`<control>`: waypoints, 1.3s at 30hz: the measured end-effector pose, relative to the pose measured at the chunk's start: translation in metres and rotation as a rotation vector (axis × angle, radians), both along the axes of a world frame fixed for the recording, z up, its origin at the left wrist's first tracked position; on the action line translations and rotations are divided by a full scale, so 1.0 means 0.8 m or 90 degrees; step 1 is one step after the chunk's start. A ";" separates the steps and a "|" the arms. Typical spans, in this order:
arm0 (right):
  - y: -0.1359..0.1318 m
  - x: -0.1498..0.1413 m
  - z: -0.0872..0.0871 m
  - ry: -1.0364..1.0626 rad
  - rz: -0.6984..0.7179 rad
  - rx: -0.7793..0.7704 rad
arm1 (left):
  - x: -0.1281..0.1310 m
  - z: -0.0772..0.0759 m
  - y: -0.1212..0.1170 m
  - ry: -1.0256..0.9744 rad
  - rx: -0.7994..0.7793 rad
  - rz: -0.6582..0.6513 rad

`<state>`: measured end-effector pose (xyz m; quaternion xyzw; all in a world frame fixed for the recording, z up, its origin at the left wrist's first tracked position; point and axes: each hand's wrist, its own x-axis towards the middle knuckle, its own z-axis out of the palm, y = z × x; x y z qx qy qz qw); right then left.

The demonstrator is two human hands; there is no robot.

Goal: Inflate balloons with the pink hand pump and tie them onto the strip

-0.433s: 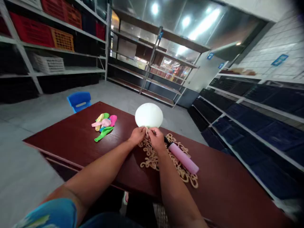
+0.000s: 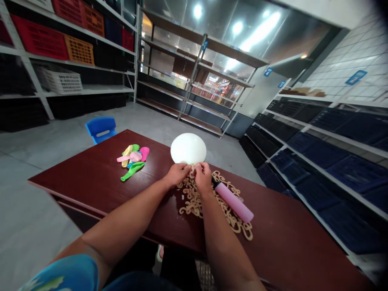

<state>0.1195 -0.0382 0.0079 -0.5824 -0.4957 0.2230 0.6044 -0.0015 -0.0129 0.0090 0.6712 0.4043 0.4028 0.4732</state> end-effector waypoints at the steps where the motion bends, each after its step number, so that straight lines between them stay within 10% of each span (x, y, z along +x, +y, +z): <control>1: 0.001 0.002 -0.001 -0.017 -0.027 0.005 | 0.000 0.002 -0.002 0.006 0.005 -0.011; 18: 0.013 0.014 -0.018 -0.088 -0.150 0.003 | -0.004 0.013 -0.018 -0.076 -0.142 -0.284; 27: 0.013 0.007 -0.017 -0.179 -0.185 0.085 | 0.001 0.002 0.003 0.137 0.090 0.061; 39: 0.016 0.004 -0.028 -0.299 -0.145 0.104 | 0.046 0.020 0.055 0.187 0.197 0.155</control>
